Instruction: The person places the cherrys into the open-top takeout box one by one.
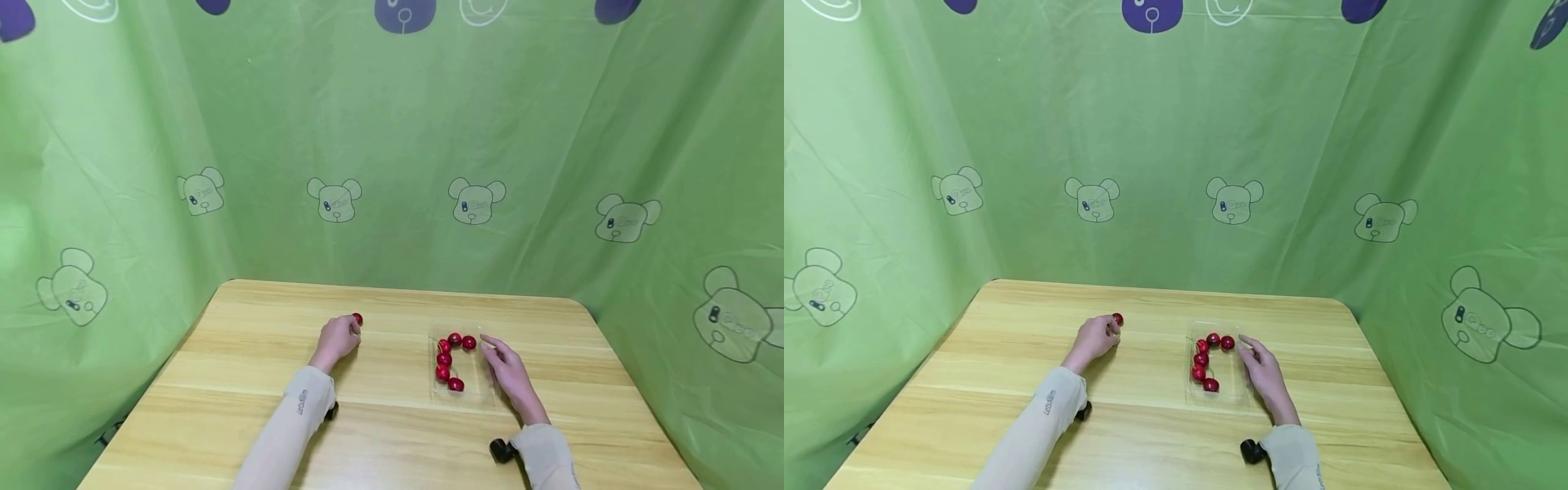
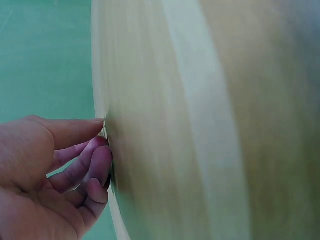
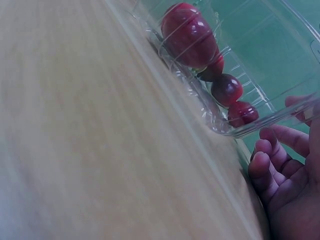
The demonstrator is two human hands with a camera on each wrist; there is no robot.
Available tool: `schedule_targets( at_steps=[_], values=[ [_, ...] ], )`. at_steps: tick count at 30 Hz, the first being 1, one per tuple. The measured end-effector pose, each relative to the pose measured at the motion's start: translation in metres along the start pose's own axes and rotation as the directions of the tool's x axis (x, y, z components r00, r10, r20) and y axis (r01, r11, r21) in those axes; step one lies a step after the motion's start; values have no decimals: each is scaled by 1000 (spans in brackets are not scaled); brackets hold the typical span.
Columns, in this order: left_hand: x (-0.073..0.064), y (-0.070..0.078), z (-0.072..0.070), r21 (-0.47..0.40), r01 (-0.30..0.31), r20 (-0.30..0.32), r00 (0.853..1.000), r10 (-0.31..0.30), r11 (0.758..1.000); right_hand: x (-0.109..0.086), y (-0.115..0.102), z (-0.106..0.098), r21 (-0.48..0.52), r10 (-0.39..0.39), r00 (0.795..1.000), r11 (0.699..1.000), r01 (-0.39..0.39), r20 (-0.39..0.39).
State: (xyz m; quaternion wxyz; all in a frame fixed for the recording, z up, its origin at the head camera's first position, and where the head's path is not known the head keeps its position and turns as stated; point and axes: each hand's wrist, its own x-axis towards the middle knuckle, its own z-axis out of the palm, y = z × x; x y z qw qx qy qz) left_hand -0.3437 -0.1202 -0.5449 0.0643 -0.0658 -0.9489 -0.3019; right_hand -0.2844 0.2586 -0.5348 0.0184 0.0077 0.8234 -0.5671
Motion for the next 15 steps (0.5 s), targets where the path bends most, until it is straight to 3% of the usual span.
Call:
schedule_targets(
  at_steps=[15],
  values=[
    [-3,-5,-3,3,14,3,1000,-14,1000,0,0,0,2,-6,1000,1000,6,-4]
  ],
)
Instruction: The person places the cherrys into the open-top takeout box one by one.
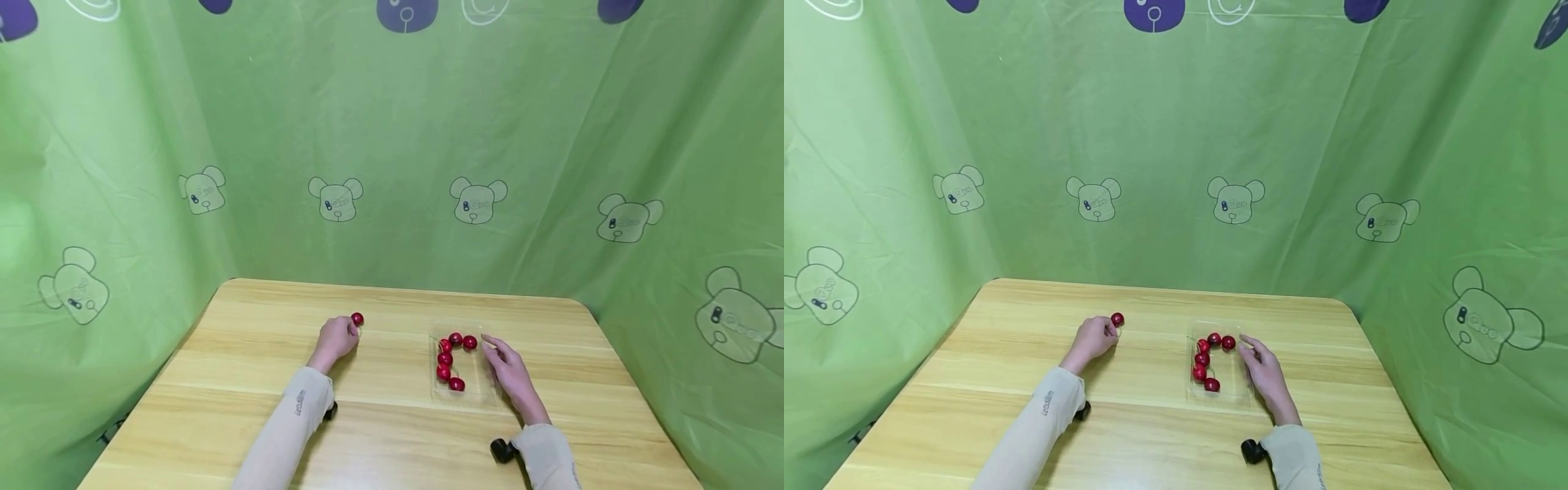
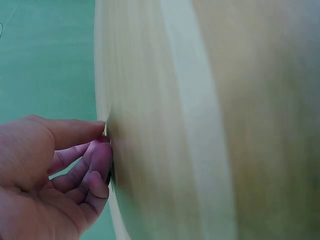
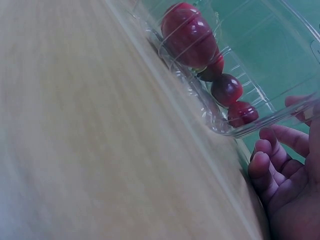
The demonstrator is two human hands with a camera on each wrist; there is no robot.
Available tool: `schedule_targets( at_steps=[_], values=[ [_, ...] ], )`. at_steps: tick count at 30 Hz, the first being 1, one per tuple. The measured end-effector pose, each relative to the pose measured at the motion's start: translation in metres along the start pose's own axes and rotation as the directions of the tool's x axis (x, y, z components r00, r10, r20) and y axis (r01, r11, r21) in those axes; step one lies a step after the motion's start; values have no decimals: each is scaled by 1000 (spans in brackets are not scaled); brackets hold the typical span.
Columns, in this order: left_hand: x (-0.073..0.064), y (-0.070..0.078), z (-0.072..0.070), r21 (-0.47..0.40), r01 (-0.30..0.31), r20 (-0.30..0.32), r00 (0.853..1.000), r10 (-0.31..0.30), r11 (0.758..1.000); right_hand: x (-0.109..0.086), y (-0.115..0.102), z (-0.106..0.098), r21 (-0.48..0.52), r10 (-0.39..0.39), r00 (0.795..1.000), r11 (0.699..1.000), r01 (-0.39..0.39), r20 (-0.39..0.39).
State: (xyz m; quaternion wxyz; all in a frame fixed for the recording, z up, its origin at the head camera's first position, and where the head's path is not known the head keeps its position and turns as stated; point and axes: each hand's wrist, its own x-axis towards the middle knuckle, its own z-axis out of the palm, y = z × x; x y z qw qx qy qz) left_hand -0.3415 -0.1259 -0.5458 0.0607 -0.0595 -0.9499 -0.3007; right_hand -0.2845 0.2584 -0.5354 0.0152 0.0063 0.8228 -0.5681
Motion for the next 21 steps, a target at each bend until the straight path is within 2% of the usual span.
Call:
schedule_targets(
  at_steps=[11,21],
  values=[
    [-5,3,-2,-53,19,-20,1000,-20,998,0,1,-1,-8,-2,1000,1000,2,-1],
    [-11,5,-10,-187,47,-40,998,-55,981,1,2,0,3,-13,1000,1000,13,1]
  ],
)
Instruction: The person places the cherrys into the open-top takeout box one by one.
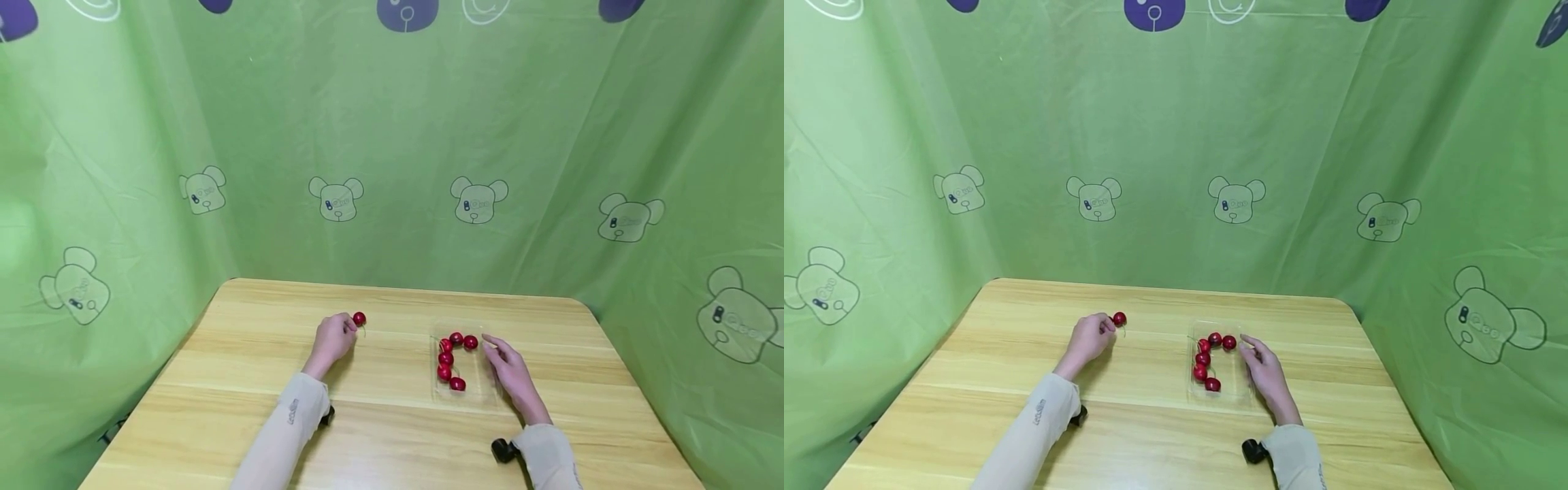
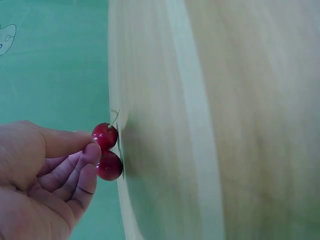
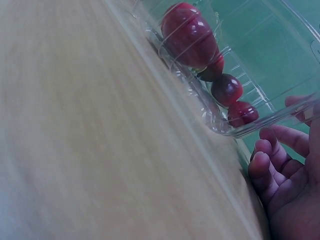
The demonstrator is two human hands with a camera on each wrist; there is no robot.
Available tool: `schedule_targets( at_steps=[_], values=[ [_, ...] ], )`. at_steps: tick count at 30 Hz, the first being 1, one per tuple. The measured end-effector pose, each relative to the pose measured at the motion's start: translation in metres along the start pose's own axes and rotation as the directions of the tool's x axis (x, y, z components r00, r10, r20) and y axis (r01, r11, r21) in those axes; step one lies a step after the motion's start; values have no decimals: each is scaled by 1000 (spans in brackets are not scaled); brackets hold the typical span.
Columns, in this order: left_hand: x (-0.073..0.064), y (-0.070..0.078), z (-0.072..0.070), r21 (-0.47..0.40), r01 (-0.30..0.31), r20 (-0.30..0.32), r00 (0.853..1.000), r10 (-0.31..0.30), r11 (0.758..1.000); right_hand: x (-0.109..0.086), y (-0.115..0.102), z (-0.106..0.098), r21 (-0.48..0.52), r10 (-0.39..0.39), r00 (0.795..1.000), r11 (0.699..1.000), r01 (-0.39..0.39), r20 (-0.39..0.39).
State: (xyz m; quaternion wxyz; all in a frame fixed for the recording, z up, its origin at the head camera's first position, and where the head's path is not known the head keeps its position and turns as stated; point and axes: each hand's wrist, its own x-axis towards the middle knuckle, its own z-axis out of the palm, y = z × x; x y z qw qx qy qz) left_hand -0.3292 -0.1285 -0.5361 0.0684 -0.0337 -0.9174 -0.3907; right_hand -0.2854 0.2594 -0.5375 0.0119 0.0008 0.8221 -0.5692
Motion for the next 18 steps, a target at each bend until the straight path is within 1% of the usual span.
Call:
schedule_targets(
  at_steps=[8,14,18],
  values=[
    [-3,4,-9,-21,-28,-52,998,27,999,-1,0,0,8,1,1000,1000,-1,-1],
    [-5,7,-16,-40,-38,-70,997,35,998,-2,-1,0,7,2,1000,1000,-2,1],
    [-5,11,-21,-47,-61,-92,994,56,997,-2,-2,0,4,1,1000,1000,-1,2]
  ],
)
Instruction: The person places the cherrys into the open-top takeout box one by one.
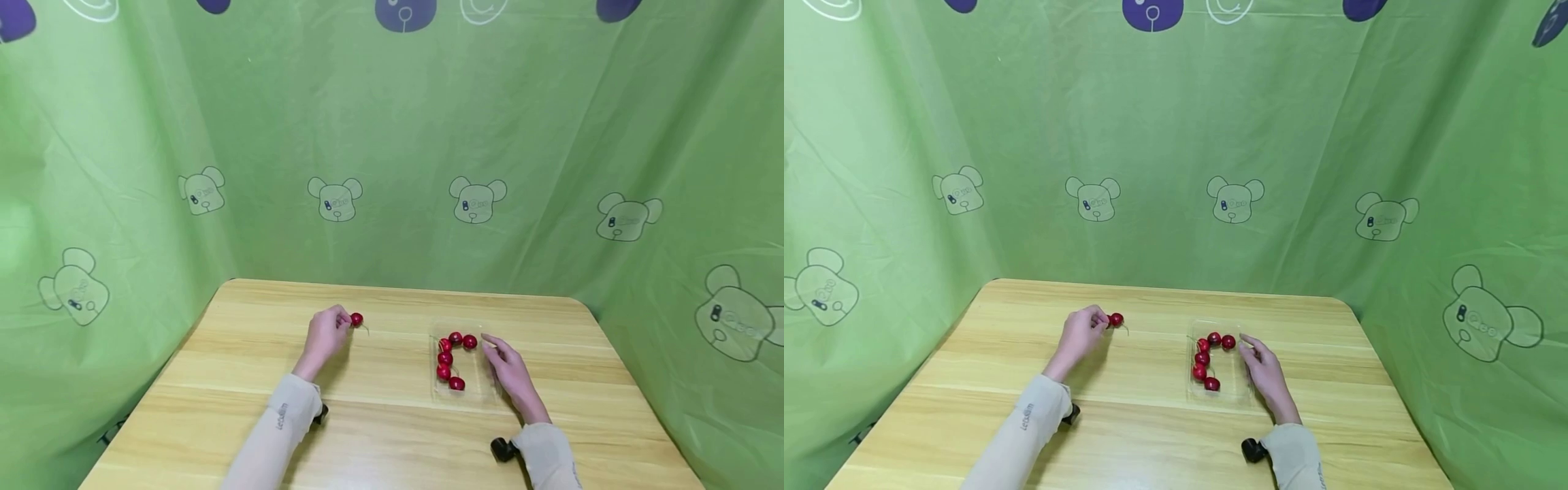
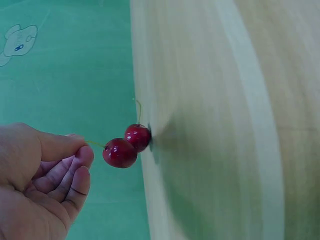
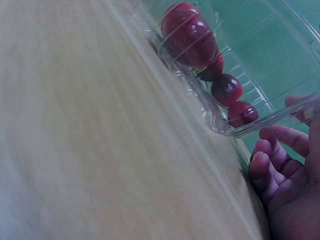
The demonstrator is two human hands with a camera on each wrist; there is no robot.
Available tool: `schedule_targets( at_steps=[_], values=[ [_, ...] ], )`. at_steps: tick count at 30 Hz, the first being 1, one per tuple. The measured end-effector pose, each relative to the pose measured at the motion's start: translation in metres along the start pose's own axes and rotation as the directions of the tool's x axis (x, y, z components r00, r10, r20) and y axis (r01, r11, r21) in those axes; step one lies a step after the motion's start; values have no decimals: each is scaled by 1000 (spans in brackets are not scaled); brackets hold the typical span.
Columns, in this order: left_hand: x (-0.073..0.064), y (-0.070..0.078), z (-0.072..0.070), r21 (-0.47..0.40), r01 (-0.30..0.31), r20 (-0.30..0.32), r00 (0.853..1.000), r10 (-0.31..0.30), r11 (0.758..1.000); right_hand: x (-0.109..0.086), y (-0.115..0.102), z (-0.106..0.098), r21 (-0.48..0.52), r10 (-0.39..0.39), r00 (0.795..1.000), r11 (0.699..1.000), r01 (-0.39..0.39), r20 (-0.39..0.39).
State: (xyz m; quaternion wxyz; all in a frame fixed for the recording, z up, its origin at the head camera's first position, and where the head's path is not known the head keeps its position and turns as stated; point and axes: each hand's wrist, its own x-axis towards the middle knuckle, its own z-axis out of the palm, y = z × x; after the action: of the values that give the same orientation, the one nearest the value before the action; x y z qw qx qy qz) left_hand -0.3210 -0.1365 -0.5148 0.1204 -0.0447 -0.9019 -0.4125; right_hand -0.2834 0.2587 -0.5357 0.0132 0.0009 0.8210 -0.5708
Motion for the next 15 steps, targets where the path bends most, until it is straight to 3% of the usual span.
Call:
schedule_targets(
  at_steps=[15],
  values=[
    [-5,22,-6,12,-91,-19,996,91,996,0,1,-1,-12,0,1000,1000,0,6]
  ],
)
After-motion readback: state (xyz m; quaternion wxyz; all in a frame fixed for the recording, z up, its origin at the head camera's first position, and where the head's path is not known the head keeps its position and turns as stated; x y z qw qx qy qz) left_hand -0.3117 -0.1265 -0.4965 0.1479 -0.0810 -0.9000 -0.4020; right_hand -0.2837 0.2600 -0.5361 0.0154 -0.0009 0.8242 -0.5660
